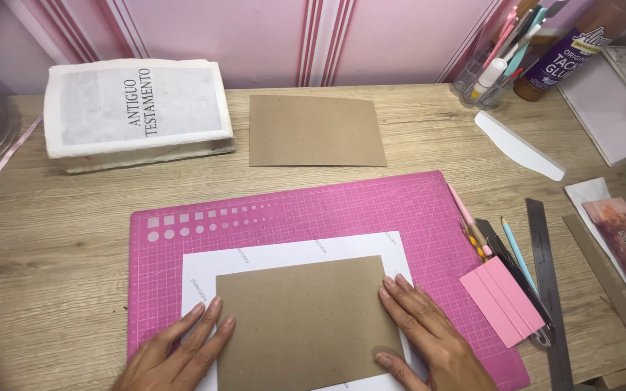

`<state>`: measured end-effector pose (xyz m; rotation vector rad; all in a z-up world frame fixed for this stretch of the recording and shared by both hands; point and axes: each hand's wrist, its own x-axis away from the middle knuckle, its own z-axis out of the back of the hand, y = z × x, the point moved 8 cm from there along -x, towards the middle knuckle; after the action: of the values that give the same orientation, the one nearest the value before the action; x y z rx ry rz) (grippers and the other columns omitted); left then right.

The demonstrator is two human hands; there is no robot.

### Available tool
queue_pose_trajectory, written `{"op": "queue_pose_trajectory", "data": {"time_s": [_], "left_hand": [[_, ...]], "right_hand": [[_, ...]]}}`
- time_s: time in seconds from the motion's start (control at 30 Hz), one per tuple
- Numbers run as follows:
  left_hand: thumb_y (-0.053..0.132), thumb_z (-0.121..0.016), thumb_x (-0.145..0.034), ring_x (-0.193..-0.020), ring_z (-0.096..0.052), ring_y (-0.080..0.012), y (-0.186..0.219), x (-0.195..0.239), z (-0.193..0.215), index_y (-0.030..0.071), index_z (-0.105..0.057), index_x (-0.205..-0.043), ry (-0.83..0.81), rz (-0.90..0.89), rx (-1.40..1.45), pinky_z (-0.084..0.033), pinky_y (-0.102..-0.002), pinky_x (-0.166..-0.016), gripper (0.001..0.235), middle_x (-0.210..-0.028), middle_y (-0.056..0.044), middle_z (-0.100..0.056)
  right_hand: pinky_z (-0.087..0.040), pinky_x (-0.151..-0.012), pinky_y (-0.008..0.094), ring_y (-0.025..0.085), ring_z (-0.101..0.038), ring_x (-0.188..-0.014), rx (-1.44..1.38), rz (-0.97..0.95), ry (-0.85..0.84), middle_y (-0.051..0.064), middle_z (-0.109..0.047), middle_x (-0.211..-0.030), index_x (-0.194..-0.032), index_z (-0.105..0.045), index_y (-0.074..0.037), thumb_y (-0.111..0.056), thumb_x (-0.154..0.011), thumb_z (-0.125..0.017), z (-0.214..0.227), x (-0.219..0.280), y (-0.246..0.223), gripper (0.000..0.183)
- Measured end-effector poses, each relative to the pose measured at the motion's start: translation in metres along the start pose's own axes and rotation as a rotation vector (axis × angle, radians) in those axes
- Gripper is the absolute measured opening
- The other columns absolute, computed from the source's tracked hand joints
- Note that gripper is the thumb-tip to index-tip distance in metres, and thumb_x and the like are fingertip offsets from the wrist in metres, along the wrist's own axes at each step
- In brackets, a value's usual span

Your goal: Assembling a book cover by adhering printed paper to cardboard and marking measurements with a pencil.

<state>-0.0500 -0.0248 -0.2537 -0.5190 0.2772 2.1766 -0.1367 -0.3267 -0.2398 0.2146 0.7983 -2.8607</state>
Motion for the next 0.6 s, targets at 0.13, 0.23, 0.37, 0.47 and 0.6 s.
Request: {"op": "queue_pose_trajectory", "data": {"time_s": [0.13,0.23,0.37,0.47,0.6], "left_hand": [[0.061,-0.030,-0.102,-0.143,-0.050,-0.0210,-0.003,0.005,-0.006,0.019,-0.049,-0.151,-0.043,-0.051,0.056,-0.053,-0.028,-0.085,0.067,-0.160,-0.002,-0.048],[0.070,-0.045,-0.096,-0.145,-0.047,-0.0229,-0.003,0.006,-0.005,0.017,-0.046,-0.154,-0.076,-0.065,0.121,-0.050,-0.032,-0.094,0.079,-0.162,-0.005,-0.045],[0.064,-0.075,-0.087,-0.144,-0.048,-0.0277,-0.003,0.004,0.001,0.012,-0.045,-0.154,-0.119,-0.062,0.220,-0.046,-0.038,-0.106,0.090,-0.163,-0.011,-0.044],[0.052,-0.086,-0.083,-0.143,-0.048,-0.0349,-0.001,-0.001,0.014,0.006,-0.047,-0.152,-0.130,-0.019,0.357,-0.046,-0.045,-0.107,0.092,-0.160,-0.018,-0.046],[0.050,-0.081,-0.084,-0.146,-0.042,-0.0325,0.001,-0.006,0.023,0.005,-0.045,-0.153,-0.197,0.018,0.374,-0.043,-0.045,-0.107,0.090,-0.161,-0.018,-0.044]], "right_hand": [[-0.026,-0.124,0.047,0.028,-0.035,-0.155,-0.005,-0.007,0.009,0.010,-0.043,-0.164,-0.154,-0.044,-0.009,-0.031,-0.087,-0.079,0.003,-0.002,-0.004,0.080],[-0.027,-0.125,0.047,0.027,-0.037,-0.153,0.010,-0.003,0.023,0.009,-0.046,-0.162,-0.153,-0.045,-0.009,-0.032,-0.083,-0.081,0.001,0.001,0.000,0.082],[-0.033,-0.126,0.048,0.027,-0.046,-0.150,0.050,0.015,0.106,0.009,-0.052,-0.158,-0.148,-0.052,-0.010,-0.034,-0.075,-0.084,-0.002,0.003,0.002,0.083],[-0.036,-0.126,0.043,0.026,-0.052,-0.145,0.079,0.019,0.180,0.010,-0.059,-0.150,-0.141,-0.059,-0.007,-0.029,-0.073,-0.082,0.005,-0.003,-0.016,0.075],[-0.037,-0.126,0.042,0.025,-0.051,-0.147,0.082,0.039,0.168,0.009,-0.059,-0.151,-0.141,-0.059,-0.008,-0.028,-0.076,-0.079,0.000,-0.003,-0.013,0.071]]}}
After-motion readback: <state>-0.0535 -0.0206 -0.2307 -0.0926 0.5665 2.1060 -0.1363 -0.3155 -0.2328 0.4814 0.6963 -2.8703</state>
